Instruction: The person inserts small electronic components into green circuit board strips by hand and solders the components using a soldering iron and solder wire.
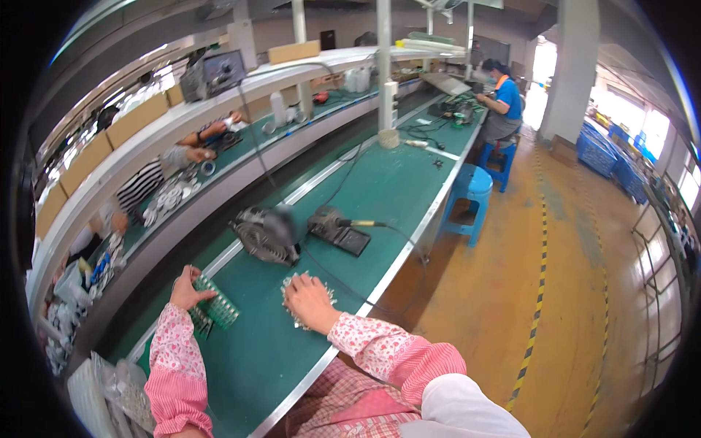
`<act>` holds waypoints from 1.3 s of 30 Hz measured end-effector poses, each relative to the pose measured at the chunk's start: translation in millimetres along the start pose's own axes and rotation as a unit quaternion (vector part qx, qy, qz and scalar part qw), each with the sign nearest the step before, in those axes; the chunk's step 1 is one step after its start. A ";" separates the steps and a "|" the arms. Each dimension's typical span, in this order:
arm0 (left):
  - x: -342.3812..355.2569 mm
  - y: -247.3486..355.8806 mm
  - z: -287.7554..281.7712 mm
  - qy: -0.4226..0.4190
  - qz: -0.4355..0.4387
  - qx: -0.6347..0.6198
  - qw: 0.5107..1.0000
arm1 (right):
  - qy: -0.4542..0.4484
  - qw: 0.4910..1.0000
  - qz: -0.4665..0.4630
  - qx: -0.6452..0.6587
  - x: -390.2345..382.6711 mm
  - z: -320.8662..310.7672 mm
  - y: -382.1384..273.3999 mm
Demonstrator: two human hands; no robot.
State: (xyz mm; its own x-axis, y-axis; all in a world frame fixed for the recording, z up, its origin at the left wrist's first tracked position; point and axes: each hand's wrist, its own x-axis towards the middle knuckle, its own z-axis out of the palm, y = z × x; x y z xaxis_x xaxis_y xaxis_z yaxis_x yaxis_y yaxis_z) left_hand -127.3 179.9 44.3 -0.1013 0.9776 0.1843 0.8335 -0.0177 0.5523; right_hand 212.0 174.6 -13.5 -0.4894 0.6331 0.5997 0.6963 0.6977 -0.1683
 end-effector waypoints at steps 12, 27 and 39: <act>-160.5 53.3 22.9 0.054 -0.154 -0.637 0.754 | -0.044 0.938 0.133 0.317 5.1 -32.0 -20.9; -183.3 72.9 58.5 0.109 -0.186 -0.618 0.756 | -0.282 0.482 0.385 0.735 -5.5 -24.7 -77.7; -184.1 77.5 62.6 0.120 -0.170 -0.584 0.785 | -0.251 0.608 0.329 0.677 3.2 -19.7 -87.2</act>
State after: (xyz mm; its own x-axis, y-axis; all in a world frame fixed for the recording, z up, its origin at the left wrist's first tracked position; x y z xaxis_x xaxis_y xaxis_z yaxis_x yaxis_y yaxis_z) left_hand -10.0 11.6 2.3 -0.4269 0.9019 -0.0653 -0.3162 -0.0813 0.9452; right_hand 160.0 109.1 18.6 -0.6736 0.7104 -0.2039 -0.0770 -0.3418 -0.9366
